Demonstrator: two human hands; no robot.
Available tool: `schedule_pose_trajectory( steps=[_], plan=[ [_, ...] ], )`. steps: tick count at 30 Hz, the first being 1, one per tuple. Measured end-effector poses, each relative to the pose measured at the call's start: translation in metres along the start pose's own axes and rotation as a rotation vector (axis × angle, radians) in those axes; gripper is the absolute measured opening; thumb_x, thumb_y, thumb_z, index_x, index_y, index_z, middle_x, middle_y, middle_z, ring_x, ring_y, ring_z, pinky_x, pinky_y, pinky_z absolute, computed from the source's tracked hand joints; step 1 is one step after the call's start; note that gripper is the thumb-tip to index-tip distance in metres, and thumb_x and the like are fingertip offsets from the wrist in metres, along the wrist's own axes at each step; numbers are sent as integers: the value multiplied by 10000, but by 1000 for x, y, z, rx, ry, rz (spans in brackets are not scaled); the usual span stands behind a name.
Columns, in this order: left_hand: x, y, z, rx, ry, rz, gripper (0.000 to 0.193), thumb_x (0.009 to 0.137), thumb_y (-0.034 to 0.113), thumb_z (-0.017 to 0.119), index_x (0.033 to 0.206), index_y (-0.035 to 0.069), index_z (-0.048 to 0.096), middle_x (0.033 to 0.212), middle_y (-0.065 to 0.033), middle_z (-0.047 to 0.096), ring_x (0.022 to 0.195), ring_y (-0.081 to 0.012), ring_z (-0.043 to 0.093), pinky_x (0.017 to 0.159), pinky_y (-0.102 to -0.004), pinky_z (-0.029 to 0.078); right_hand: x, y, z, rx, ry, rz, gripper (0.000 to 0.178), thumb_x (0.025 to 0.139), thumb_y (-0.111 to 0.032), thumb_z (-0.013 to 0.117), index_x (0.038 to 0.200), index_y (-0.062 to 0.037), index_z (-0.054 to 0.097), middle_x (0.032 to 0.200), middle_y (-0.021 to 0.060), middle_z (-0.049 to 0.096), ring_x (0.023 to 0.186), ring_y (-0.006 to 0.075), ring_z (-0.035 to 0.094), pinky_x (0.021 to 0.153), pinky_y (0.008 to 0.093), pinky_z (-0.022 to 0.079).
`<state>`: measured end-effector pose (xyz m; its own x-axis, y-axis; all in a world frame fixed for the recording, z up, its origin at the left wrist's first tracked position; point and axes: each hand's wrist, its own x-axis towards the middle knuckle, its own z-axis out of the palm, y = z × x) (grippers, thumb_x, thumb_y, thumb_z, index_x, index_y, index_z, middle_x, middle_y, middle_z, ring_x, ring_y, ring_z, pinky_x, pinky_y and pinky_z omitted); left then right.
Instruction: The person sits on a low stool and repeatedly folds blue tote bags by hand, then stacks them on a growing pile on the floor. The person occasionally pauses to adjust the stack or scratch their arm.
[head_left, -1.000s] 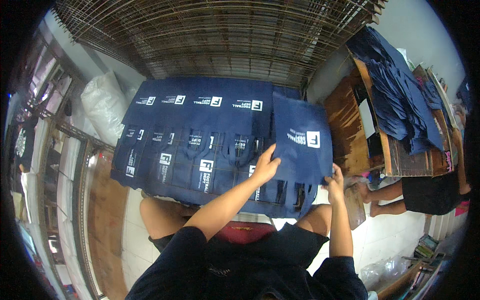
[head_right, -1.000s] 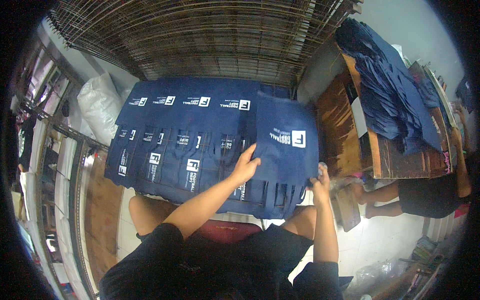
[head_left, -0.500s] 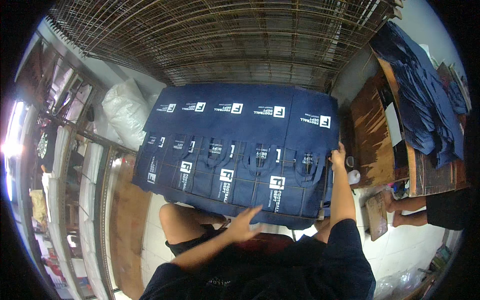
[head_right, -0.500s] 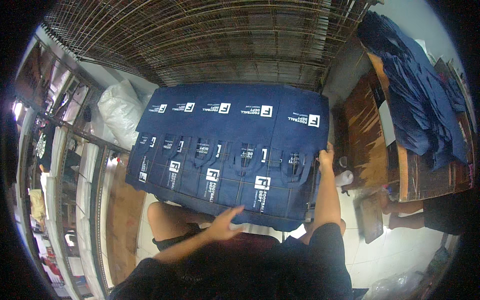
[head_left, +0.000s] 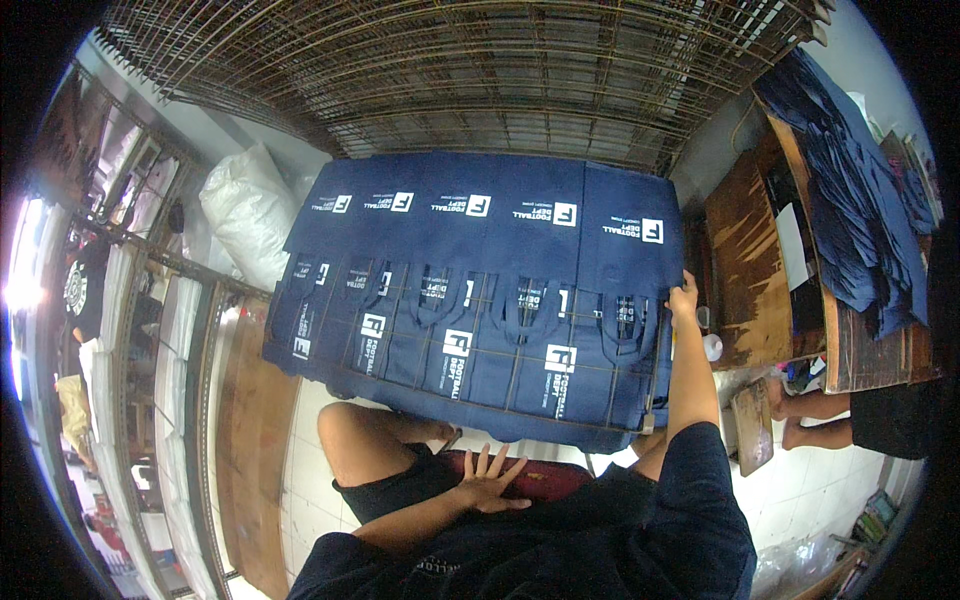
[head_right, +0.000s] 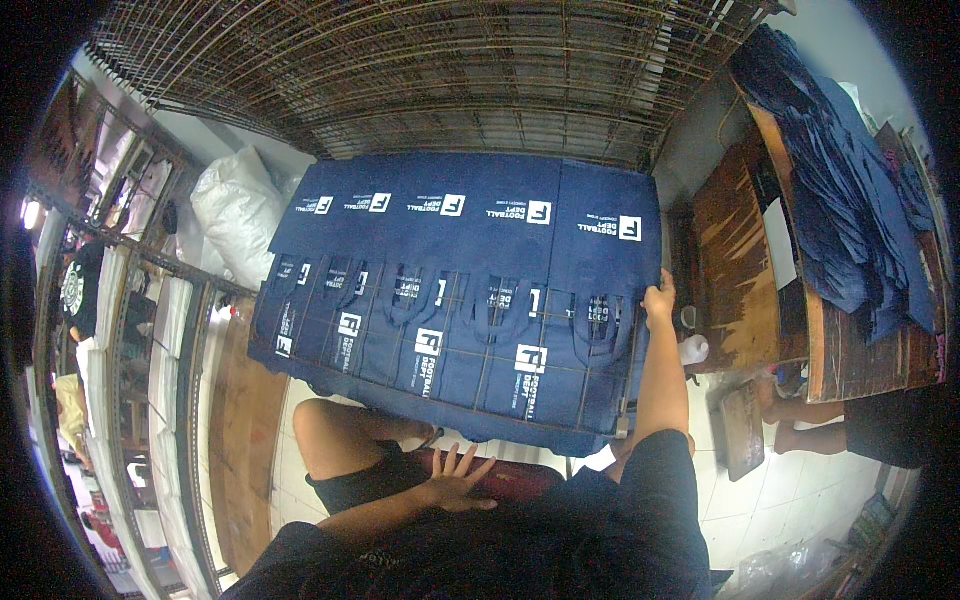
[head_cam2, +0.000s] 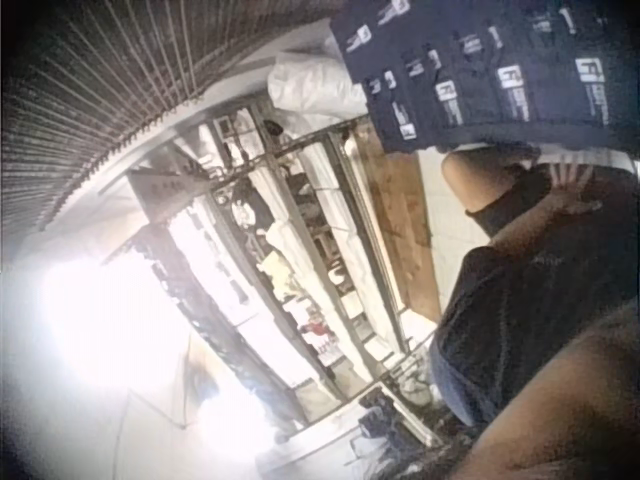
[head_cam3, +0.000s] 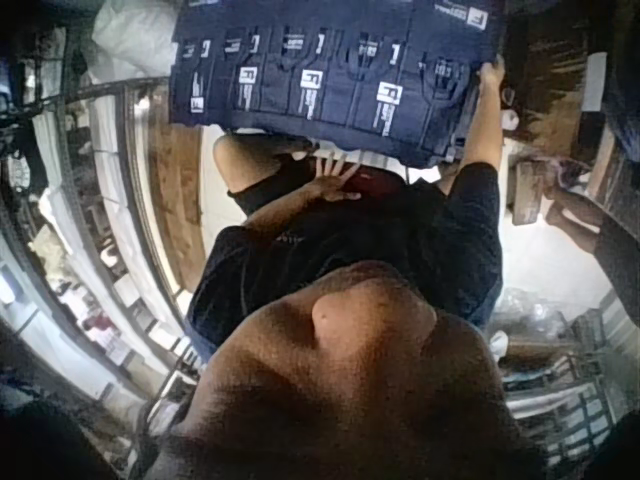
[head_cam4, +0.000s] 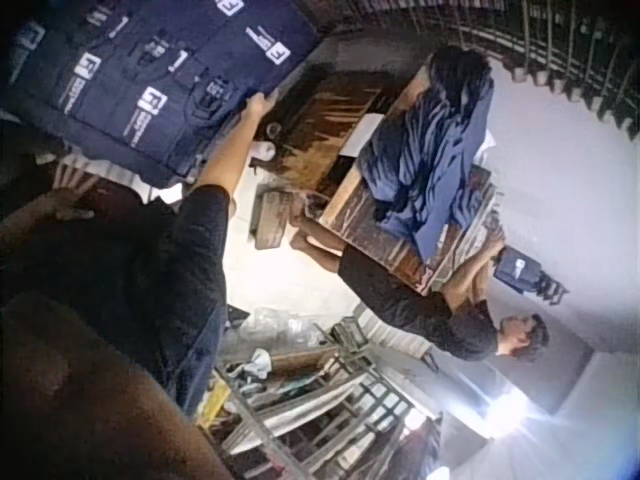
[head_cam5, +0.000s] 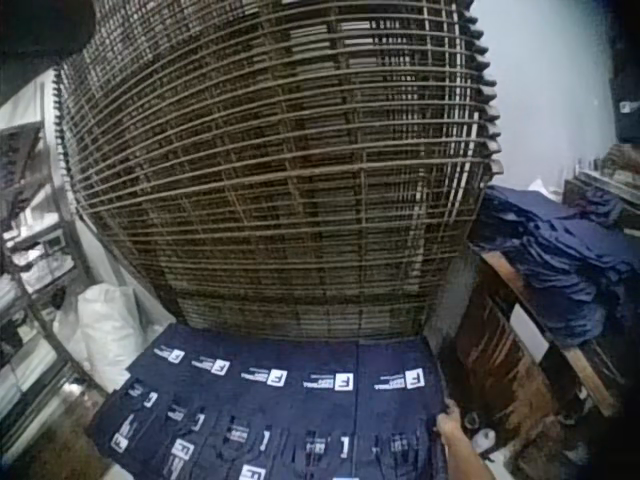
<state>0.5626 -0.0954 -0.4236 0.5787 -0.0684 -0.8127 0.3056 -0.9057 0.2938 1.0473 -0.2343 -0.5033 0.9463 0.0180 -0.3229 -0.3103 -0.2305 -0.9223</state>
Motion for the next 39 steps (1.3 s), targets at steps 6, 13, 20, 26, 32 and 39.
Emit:
schedule_pose_trajectory(
  steps=[6,13,20,26,32,39],
  plan=[
    [-1,3,-7,4,-41,-26,1043,676,857,350,1463,280,-20,1510,-166,-102,1363,-448,-90,1038,-639,-46,5,2,0,-6,-67,-45,544,731,26,400,1257,-99,464,1007,74,594,667,137,551,478,263,442],
    [-1,1,-7,-5,-44,-5,1051,673,854,367,1464,274,-9,1511,-175,-79,1361,-457,-73,1034,-640,-49,2,2,3,-4,-9,-28,537,758,4,427,1283,-109,438,960,66,595,664,141,543,497,264,450],
    [0,2,-9,-10,-56,-6,1058,670,855,371,1463,274,-18,1511,-176,-66,1361,-456,-68,1038,-633,-45,3,4,0,-118,15,48,588,777,3,468,1343,-116,367,1023,74,581,683,146,545,532,284,474],
    [3,2,-6,-12,-45,-6,1067,663,856,384,1463,277,-22,1511,-178,-66,1360,-457,-72,1039,-629,-51,19,27,-7,-151,77,-68,554,753,34,445,1293,-89,457,1011,77,619,771,166,604,573,289,509],
    [2,1,-4,-14,-28,-4,1064,664,857,380,1462,281,-28,1511,-179,-61,1360,-459,-58,1038,-630,-41,1,4,-2,-183,78,-67,534,711,63,431,1226,-29,535,981,86,655,753,151,620,570,274,513],
    [4,0,-3,19,-39,-17,1052,669,856,374,1460,291,-29,1511,-181,-49,1359,-461,-33,1037,-634,-28,20,29,-3,-173,79,-152,562,689,36,466,1243,-31,526,1056,144,653,881,218,636,789,340,496]
  ],
)
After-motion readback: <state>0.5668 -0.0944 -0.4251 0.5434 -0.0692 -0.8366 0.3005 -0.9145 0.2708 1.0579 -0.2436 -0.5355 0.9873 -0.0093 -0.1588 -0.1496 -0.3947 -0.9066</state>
